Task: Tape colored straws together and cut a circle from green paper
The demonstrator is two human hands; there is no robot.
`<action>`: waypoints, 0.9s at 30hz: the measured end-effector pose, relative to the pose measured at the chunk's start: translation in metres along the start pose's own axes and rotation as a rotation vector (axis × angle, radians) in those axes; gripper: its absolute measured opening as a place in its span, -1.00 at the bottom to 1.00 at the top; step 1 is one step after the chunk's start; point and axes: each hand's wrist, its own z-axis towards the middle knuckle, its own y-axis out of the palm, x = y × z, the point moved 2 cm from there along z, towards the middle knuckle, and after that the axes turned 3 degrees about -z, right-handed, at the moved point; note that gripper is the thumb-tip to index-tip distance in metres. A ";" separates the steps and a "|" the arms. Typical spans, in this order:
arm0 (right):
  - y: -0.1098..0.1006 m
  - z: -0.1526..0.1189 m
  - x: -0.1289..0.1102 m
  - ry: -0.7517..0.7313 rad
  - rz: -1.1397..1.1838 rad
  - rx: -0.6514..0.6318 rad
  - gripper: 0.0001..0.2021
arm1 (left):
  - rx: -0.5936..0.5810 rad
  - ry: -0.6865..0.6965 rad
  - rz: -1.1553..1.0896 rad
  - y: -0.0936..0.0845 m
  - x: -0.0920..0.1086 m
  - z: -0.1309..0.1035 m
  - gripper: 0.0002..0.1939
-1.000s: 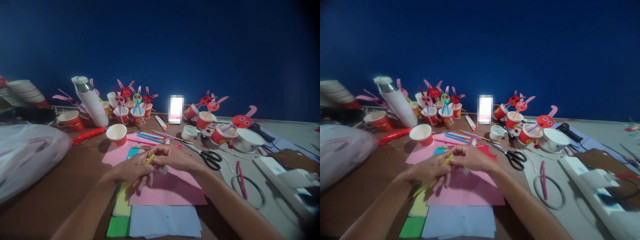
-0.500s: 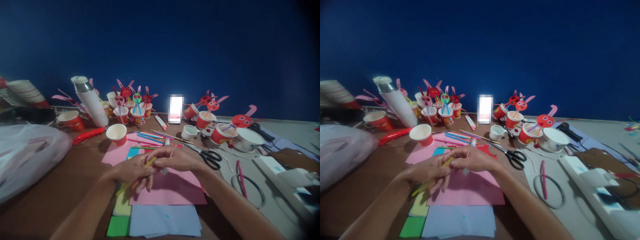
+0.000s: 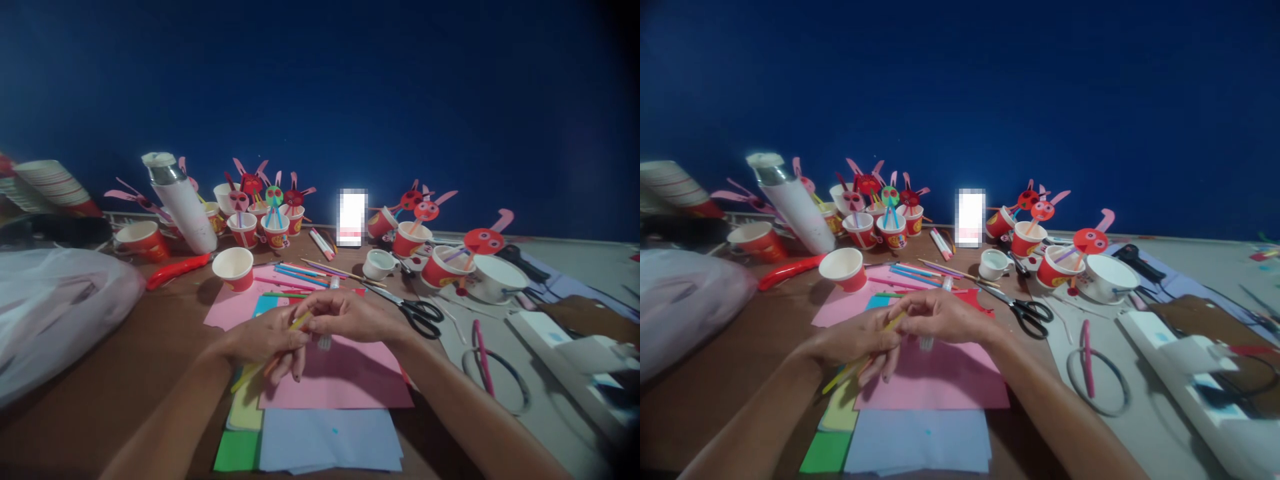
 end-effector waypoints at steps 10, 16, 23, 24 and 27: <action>-0.003 -0.001 0.001 0.067 -0.031 0.032 -0.57 | 0.079 -0.017 0.017 -0.003 0.004 -0.005 -0.69; 0.000 -0.001 0.001 0.055 -0.135 0.095 -0.57 | 0.188 0.021 0.013 -0.003 0.007 -0.009 -0.59; 0.003 0.000 -0.003 0.005 -0.315 0.164 -0.52 | 0.248 0.017 0.015 -0.008 0.008 -0.011 -0.48; 0.003 0.000 -0.002 0.007 -0.315 0.164 -0.52 | 0.252 0.021 0.020 -0.008 0.008 -0.011 -0.50; 0.003 0.002 0.000 0.000 -0.268 0.168 -0.50 | 0.271 0.024 0.052 -0.008 0.012 -0.011 -0.64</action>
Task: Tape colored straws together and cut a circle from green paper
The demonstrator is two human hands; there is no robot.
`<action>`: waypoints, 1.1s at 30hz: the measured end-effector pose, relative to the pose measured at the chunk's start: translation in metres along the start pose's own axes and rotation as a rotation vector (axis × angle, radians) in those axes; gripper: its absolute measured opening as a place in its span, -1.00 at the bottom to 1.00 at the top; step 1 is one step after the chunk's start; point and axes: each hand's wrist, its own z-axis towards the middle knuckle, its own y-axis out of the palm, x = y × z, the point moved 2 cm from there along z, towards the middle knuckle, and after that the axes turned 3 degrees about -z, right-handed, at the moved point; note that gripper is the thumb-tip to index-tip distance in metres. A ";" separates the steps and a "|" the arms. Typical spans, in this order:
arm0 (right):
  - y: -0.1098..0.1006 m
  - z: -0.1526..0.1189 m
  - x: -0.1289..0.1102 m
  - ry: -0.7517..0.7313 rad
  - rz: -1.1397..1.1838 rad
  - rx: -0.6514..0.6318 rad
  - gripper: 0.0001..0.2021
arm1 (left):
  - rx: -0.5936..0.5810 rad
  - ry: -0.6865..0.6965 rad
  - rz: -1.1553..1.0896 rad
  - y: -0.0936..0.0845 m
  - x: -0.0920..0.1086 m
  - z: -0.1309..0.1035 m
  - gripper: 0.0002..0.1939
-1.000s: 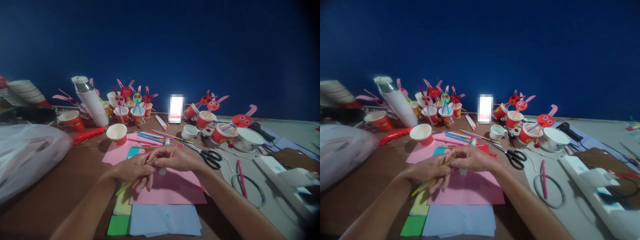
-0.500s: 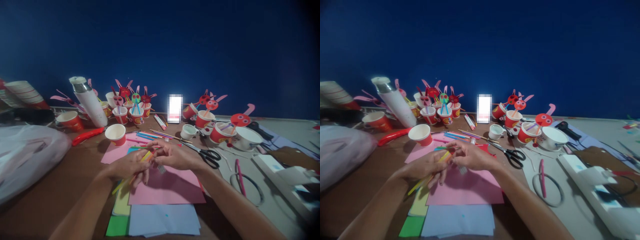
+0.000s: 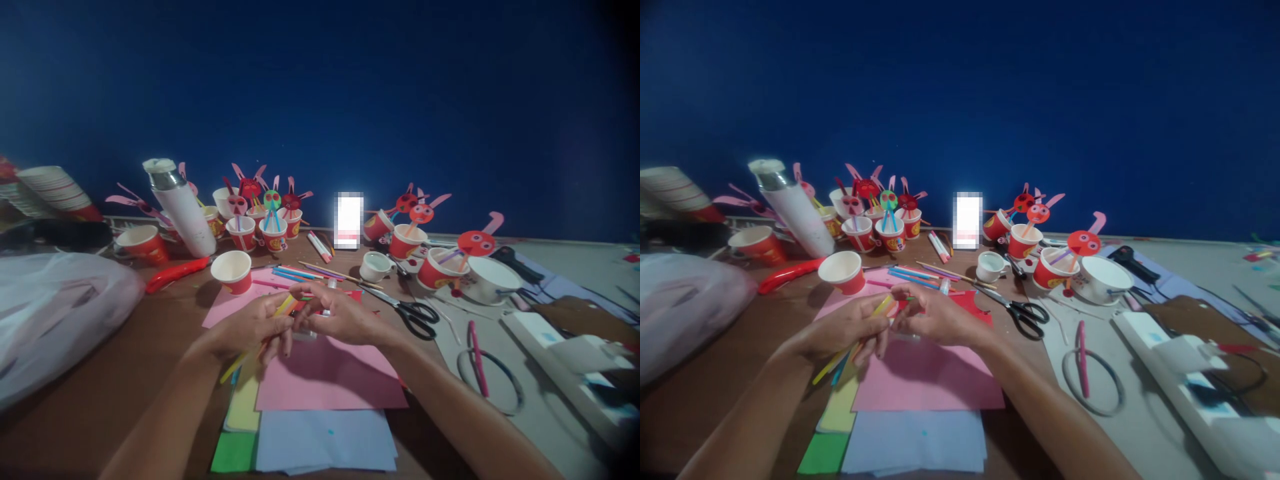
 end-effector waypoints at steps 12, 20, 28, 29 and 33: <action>-0.002 0.001 -0.001 -0.020 0.088 0.010 -0.49 | 0.038 -0.004 0.141 -0.005 0.011 -0.004 -0.77; 0.002 0.004 0.001 0.039 0.170 0.072 -0.71 | 0.059 -0.011 0.277 -0.003 0.019 -0.006 -0.73; -0.001 0.008 0.008 0.142 0.316 0.091 -0.71 | 0.127 0.006 0.435 0.003 0.028 -0.003 -0.69; -0.002 0.008 0.007 0.150 0.316 0.092 -0.72 | 0.145 0.001 0.454 0.004 0.030 -0.003 -0.71; -0.006 0.007 0.003 0.162 0.334 0.078 -0.86 | 0.186 -0.010 0.544 0.006 0.034 -0.002 -0.74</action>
